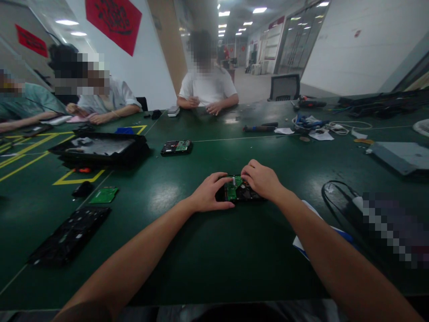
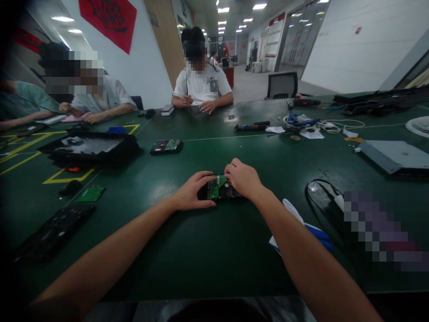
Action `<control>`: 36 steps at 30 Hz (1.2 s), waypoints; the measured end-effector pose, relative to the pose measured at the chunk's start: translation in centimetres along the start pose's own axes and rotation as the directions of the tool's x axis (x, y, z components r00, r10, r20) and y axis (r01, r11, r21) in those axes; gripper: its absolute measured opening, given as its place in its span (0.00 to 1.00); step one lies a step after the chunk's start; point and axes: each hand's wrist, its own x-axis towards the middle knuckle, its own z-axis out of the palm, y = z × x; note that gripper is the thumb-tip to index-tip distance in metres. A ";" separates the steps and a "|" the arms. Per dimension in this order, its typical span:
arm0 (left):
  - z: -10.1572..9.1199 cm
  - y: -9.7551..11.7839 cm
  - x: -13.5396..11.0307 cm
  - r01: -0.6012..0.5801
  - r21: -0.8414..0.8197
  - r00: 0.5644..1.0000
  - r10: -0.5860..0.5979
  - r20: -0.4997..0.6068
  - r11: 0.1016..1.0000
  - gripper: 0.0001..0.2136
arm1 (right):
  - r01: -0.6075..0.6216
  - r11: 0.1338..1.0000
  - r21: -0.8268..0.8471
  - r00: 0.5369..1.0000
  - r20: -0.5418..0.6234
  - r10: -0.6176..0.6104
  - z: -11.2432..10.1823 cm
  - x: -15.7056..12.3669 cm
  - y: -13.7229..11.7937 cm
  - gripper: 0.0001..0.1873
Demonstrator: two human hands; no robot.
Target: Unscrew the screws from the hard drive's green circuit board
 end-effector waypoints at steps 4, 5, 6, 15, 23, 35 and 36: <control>0.1 -0.1 -0.1 -0.008 0.008 1.000 0.008 0.000 1.000 0.41 | -0.018 1.000 -0.008 1.000 0.003 0.018 0.1 -0.1 0.1 0.10; 0.1 -0.1 -0.1 -0.012 0.010 1.000 0.012 0.000 1.000 0.40 | -0.020 1.000 -0.008 1.000 0.008 0.020 0.1 -0.1 0.1 0.10; 0.1 -0.1 -0.1 -0.016 0.013 1.000 0.016 0.000 1.000 0.39 | -0.020 1.000 -0.007 1.000 0.011 0.020 0.1 -0.1 0.2 0.10; -0.4 0.6 0.0 0.000 -0.022 1.000 0.001 0.017 1.000 0.33 | -0.050 0.998 0.035 0.998 -0.026 0.051 0.1 -0.3 1.1 0.10; -0.1 0.4 -0.1 0.026 -0.005 0.999 -0.026 0.037 1.000 0.34 | -0.602 0.798 -0.044 0.799 -0.015 0.602 0.5 -1.4 9.5 0.14; 0.6 0.9 0.4 0.047 0.126 0.999 -0.049 0.014 0.991 0.33 | -0.590 0.807 0.000 0.804 0.092 0.588 1.9 -1.3 10.4 0.15; 0.7 0.8 0.4 0.042 0.128 0.999 -0.044 0.011 0.991 0.33 | -0.594 0.804 0.003 0.802 0.086 0.592 1.9 -1.4 10.3 0.15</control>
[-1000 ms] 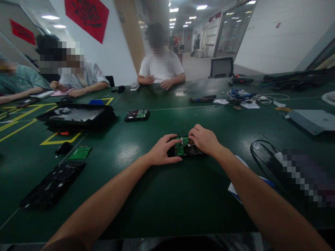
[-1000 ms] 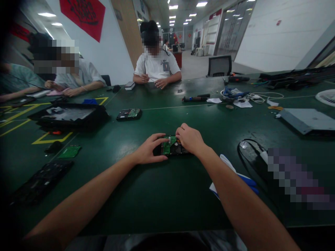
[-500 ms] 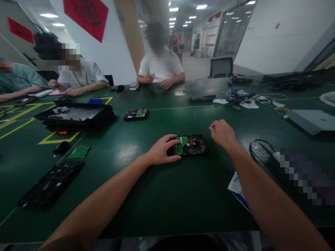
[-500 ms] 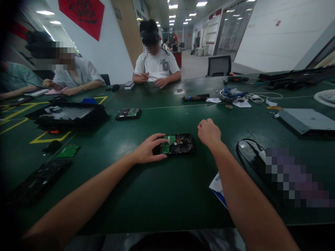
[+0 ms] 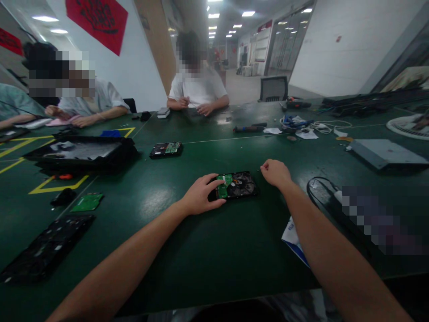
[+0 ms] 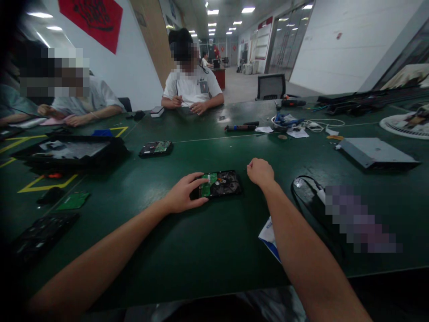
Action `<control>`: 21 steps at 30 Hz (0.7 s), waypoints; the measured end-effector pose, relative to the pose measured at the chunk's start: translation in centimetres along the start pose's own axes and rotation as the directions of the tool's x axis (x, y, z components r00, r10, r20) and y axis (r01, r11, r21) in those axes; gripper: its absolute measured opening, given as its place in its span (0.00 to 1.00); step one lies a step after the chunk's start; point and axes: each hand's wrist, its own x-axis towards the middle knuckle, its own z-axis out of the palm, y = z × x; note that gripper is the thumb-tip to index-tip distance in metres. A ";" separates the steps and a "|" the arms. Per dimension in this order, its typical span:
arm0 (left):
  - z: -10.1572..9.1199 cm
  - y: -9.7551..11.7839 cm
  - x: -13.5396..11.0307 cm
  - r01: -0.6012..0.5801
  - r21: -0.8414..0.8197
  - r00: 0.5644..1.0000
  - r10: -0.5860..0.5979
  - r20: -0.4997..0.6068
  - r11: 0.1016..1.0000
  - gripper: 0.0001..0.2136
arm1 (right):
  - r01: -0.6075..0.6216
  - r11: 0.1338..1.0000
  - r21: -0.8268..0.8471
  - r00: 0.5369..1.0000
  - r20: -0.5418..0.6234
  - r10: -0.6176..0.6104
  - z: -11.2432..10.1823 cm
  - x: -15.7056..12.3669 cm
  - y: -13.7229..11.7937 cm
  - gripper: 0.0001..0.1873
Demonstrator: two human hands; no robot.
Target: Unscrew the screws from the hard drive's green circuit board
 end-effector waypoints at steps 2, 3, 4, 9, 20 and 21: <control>0.1 -0.2 0.2 -0.004 0.007 1.000 0.004 -0.003 1.000 0.33 | -0.002 1.000 0.007 1.000 -0.009 0.002 0.1 -0.2 0.0 0.15; 0.2 -0.2 0.2 -0.001 0.010 1.000 0.001 -0.003 1.000 0.33 | -0.003 1.000 0.009 1.000 -0.013 0.003 0.2 -0.2 0.0 0.15; 0.2 -0.3 0.3 0.003 0.012 1.000 -0.003 -0.005 1.000 0.33 | -0.006 1.000 0.010 1.000 -0.019 0.006 0.3 -0.2 0.0 0.15; 0.5 -0.3 0.9 0.003 0.019 1.000 -0.003 -0.020 1.000 0.32 | -0.025 1.000 0.010 0.999 -0.020 0.025 0.5 -0.2 -0.3 0.16; 0.6 -0.1 1.2 -0.011 -0.013 0.999 0.010 -0.044 1.000 0.30 | -0.089 0.995 0.051 0.995 0.046 0.086 0.1 0.8 -0.4 0.17; 0.6 -0.1 1.1 -0.008 -0.015 0.999 0.007 -0.044 1.000 0.30 | -0.104 0.993 0.061 0.993 0.056 0.101 0.0 1.1 -0.5 0.17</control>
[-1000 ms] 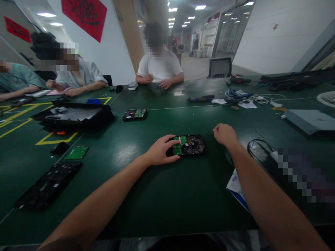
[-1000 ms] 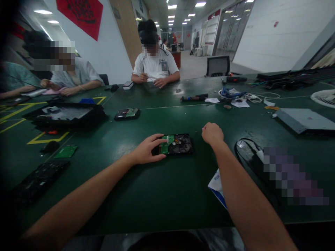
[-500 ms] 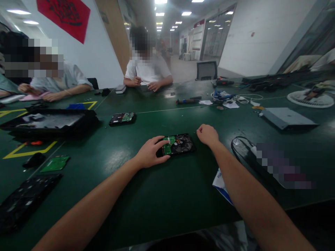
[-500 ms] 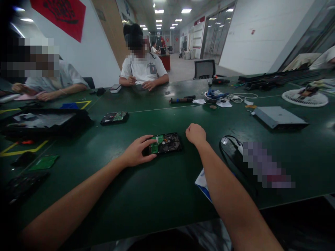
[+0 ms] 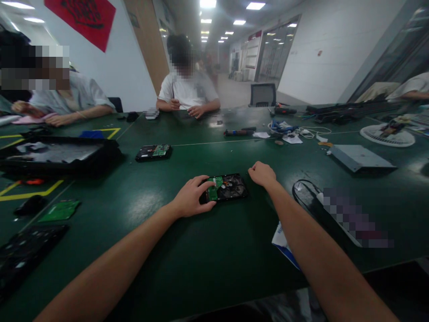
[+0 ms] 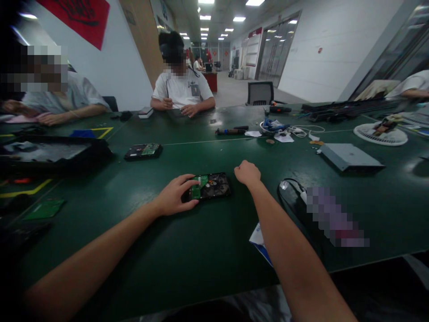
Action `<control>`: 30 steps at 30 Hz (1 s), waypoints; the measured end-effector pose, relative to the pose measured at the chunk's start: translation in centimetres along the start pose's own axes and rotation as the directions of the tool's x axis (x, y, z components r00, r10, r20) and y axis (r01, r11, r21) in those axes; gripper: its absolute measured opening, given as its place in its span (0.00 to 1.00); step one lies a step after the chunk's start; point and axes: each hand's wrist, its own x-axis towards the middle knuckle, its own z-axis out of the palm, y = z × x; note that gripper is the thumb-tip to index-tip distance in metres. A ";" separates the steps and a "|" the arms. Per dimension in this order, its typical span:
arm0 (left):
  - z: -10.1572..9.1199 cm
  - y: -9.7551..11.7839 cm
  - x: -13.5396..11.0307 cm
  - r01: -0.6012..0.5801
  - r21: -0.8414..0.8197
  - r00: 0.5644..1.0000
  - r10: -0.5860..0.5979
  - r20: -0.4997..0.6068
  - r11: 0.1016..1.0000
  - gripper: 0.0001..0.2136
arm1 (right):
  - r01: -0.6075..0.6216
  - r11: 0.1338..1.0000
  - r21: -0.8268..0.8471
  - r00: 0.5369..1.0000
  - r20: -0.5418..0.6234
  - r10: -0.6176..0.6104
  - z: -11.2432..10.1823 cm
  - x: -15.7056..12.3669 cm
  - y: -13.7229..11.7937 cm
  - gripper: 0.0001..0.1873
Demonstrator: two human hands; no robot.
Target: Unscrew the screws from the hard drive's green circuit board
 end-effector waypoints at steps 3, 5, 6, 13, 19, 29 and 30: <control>0.0 0.0 -0.1 0.007 0.008 1.000 -0.007 0.007 1.000 0.31 | -0.041 0.998 0.048 0.999 0.015 0.040 -0.8 0.7 -0.3 0.15; -0.1 -0.1 -0.1 0.005 0.010 1.000 -0.005 0.010 1.000 0.31 | -0.060 0.994 0.089 0.998 0.001 0.060 -1.7 1.1 -0.6 0.15; -0.1 -0.1 -0.1 0.004 0.010 1.000 -0.004 0.014 1.000 0.31 | -0.062 0.992 0.111 0.998 -0.022 0.065 -2.2 1.2 -0.8 0.16; -0.3 -0.2 -0.1 0.004 -0.011 0.999 -0.004 0.038 1.000 0.33 | 0.272 0.905 0.328 0.928 -0.337 -0.156 -4.8 -1.1 -4.5 0.27; -0.5 -0.1 0.0 -0.012 -0.027 0.999 0.013 0.034 1.000 0.35 | 0.526 0.812 0.253 0.802 -0.466 -0.374 -3.4 -4.5 -6.6 0.27; 0.2 -0.4 0.2 0.036 0.008 0.999 -0.036 -0.007 0.999 0.33 | 0.595 0.795 0.118 0.734 -0.482 -0.478 -3.3 -4.3 -6.4 0.31; 0.3 -0.5 0.2 0.048 0.015 0.999 -0.048 -0.019 0.999 0.33 | 0.618 0.776 0.128 0.704 -0.529 -0.474 -3.2 -4.1 -6.7 0.31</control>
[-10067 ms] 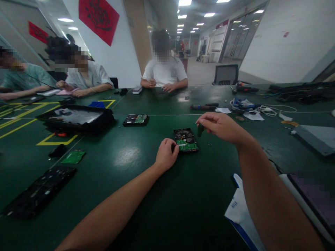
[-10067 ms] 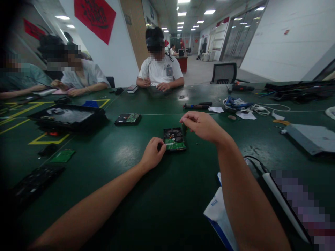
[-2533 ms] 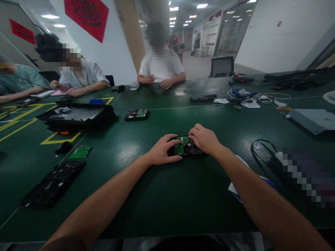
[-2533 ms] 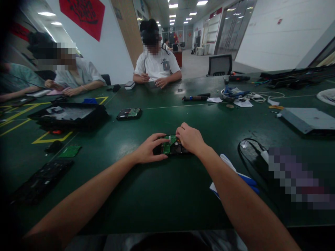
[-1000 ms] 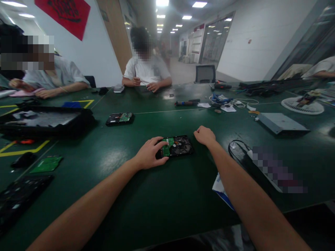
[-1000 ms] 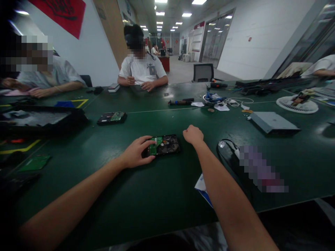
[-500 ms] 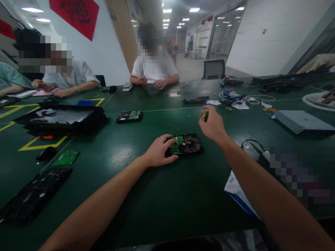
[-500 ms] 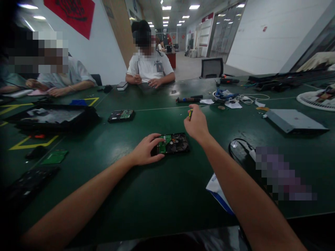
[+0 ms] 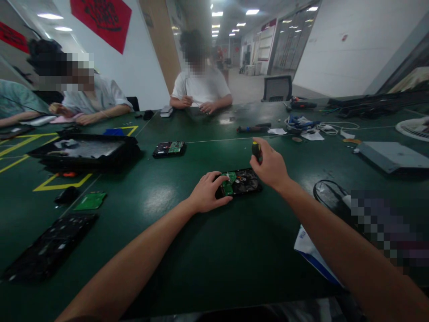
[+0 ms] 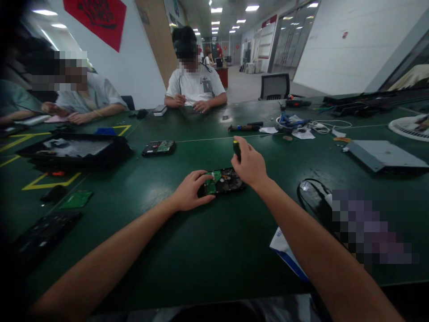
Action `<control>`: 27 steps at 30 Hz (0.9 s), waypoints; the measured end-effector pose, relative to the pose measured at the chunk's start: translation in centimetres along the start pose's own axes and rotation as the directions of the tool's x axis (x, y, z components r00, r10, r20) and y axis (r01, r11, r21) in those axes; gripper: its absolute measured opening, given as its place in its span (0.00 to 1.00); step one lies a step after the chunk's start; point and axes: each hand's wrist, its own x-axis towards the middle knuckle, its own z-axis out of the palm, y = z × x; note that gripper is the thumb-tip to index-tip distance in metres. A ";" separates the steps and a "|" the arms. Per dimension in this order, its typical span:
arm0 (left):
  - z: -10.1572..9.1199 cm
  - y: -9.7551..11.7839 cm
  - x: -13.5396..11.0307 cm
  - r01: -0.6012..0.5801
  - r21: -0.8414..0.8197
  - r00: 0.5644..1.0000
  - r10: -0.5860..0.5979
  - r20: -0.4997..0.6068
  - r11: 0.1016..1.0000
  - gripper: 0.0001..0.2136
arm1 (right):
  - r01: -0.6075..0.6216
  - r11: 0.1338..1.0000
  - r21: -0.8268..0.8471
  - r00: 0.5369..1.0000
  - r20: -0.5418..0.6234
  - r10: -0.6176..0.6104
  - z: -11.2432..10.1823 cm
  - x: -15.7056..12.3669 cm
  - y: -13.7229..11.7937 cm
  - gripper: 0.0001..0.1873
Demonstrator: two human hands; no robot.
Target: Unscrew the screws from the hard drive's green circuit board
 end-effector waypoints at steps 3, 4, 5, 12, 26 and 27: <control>0.2 -0.1 0.0 0.040 0.033 0.999 -0.039 -0.033 0.999 0.33 | 0.030 0.993 0.112 0.981 -0.195 -0.008 1.3 -0.2 -0.6 0.32; 0.3 -0.1 -0.1 0.052 0.046 0.998 -0.051 -0.042 0.998 0.33 | 0.035 0.988 0.150 0.970 -0.242 0.002 1.9 -0.6 -0.8 0.33; 0.3 -0.1 -0.1 0.064 0.056 0.997 -0.061 -0.051 0.996 0.33 | 0.042 0.982 0.184 0.961 -0.276 0.011 2.5 -1.1 -1.0 0.33; 0.5 -0.3 -0.2 0.074 0.025 0.995 -0.072 -0.074 0.997 0.34 | 0.049 0.836 0.546 0.974 -0.212 0.082 4.6 -4.5 -2.6 0.33; 1.0 -0.9 -0.1 0.082 0.042 0.994 -0.078 -0.080 0.996 0.35 | 0.109 0.862 0.495 0.988 -0.151 -0.038 4.4 -5.1 -3.9 0.38; 1.1 -0.9 0.0 0.082 0.042 0.994 -0.078 -0.080 0.996 0.35 | 0.105 0.859 0.502 0.989 -0.146 -0.036 4.5 -5.1 -3.8 0.38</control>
